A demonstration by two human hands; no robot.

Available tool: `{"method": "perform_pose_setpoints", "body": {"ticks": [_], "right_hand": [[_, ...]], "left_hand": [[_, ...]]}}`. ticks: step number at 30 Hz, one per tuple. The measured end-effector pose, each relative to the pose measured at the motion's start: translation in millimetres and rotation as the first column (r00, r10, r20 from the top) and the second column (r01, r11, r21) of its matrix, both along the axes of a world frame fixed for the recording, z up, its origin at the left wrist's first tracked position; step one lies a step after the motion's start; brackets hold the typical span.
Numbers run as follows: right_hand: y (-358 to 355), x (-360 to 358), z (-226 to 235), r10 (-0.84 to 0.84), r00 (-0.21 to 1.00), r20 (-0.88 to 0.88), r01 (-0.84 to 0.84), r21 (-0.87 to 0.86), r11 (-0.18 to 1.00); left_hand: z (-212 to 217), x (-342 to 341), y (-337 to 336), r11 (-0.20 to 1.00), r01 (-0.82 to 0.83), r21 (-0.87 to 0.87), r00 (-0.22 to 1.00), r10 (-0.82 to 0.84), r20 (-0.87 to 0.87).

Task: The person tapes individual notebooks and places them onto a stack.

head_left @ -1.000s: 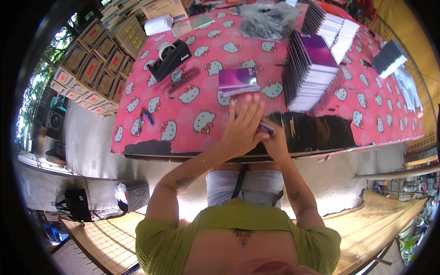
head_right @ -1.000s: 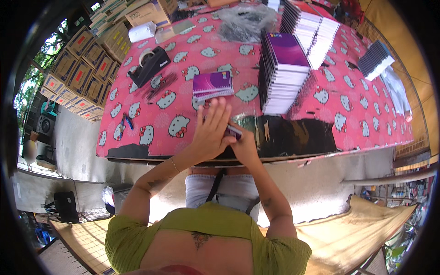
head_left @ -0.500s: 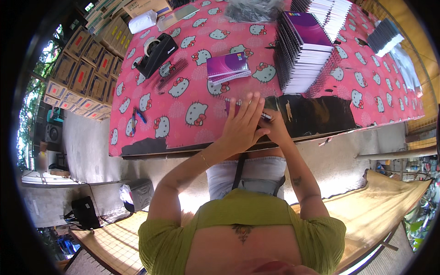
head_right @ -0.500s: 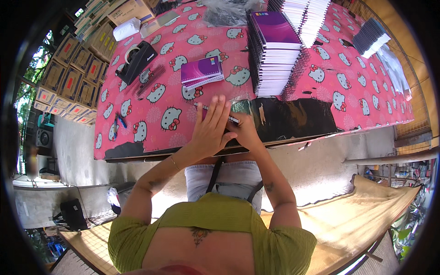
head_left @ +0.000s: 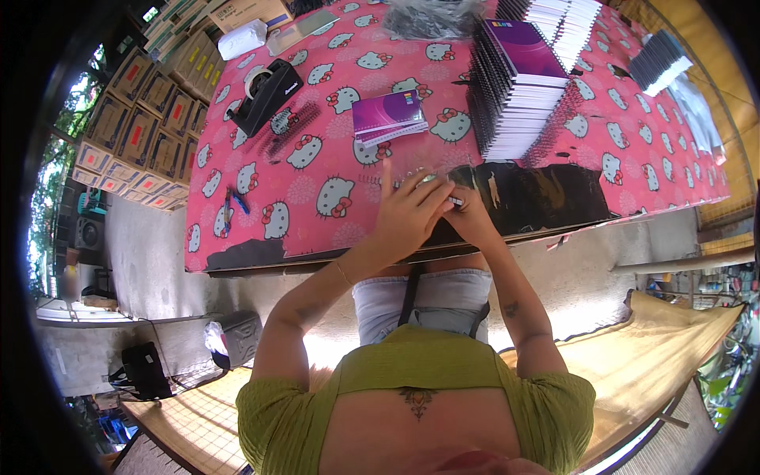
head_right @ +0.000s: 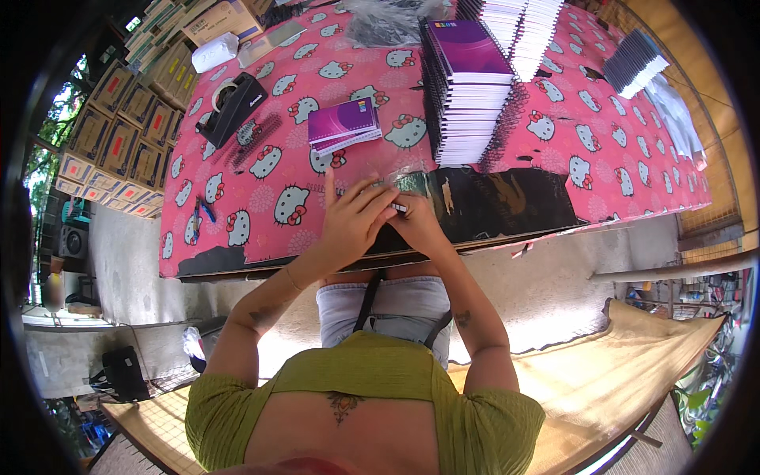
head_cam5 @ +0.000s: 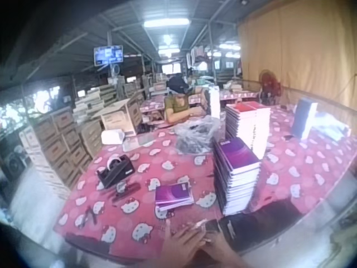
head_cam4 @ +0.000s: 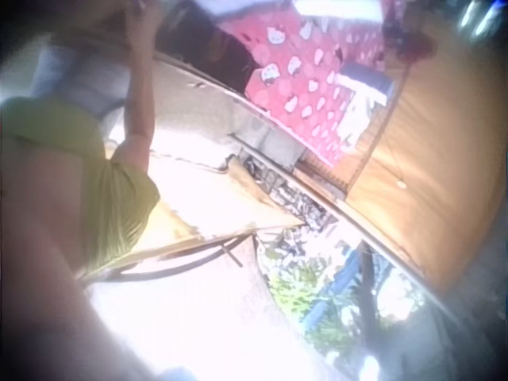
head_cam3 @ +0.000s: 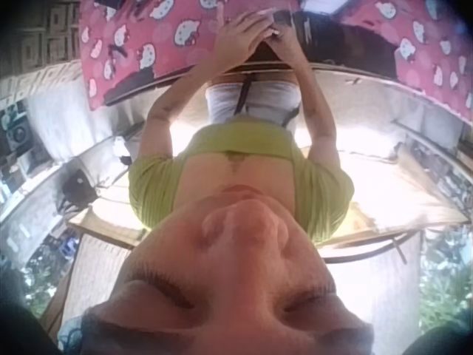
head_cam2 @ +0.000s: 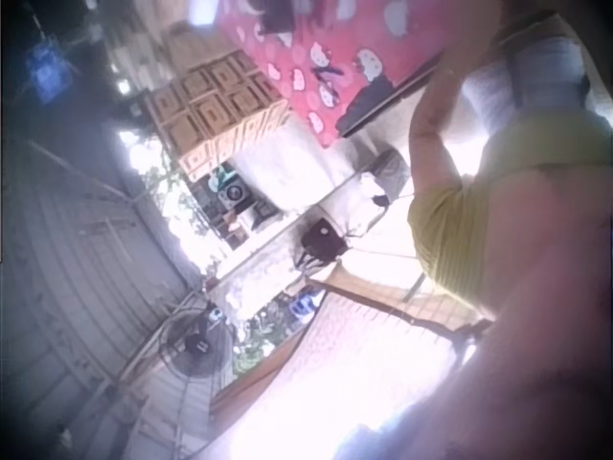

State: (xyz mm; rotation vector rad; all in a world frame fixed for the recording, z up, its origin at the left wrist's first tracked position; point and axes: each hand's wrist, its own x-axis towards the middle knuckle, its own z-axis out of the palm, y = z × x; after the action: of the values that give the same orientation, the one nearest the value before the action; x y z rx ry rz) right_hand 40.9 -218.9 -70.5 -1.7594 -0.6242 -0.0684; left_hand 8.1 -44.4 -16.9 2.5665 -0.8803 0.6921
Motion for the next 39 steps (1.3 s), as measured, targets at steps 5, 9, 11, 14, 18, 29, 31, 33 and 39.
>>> {"method": "perform_pose_setpoints", "body": {"ticks": [5, 9, 11, 14, 18, 29, 31, 33, 39], "right_hand": [[-7, -3, 10, 0.039, 0.994, -0.104, -0.051, -0.107, 0.993], [-22, -11, 49, 0.027, 0.997, 0.078, -0.024, -0.041, 0.999], [-43, -9, 61, 0.067, 0.998, 0.017, -0.067, -0.009, 0.998], [-49, -5, 82, 0.052, 0.99, -0.133, -0.073, -0.162, 0.984], [-47, 1, 94, 0.058, 0.971, -0.233, -0.11, -0.214, 0.971], [-38, 8, 69, 0.156, 0.973, 0.171, -0.129, -0.16, 0.979], [-28, 2, 65, -0.049, 0.97, 0.239, 0.104, -0.223, 0.969], [-18, -6, 70, -0.222, 0.939, 0.261, 0.277, -0.193, 0.941], [-50, -2, 174, -0.57, 0.512, 0.643, 0.655, 0.137, 0.743]], "left_hand": [[8, 6, -5, 0.978, 0.105, -0.181, 0.992, -0.116, -0.049], [21, 3, -1, 0.966, 0.066, -0.249, 0.986, -0.101, -0.131], [18, 3, 2, 0.971, 0.084, -0.222, 0.981, -0.119, -0.151], [12, 4, 4, 0.969, 0.105, -0.222, 0.974, -0.146, -0.176], [17, 5, 3, 0.963, 0.102, -0.251, 0.973, -0.149, -0.174], [32, 0, 11, 0.987, 0.036, -0.158, 0.972, -0.071, -0.223], [34, -2, 10, 0.99, 0.044, -0.131, 0.982, -0.067, -0.179], [41, -4, 8, 0.995, 0.037, -0.091, 0.986, -0.051, -0.159], [158, 41, -2, 0.968, 0.13, -0.216, 0.928, -0.042, 0.369]]}}
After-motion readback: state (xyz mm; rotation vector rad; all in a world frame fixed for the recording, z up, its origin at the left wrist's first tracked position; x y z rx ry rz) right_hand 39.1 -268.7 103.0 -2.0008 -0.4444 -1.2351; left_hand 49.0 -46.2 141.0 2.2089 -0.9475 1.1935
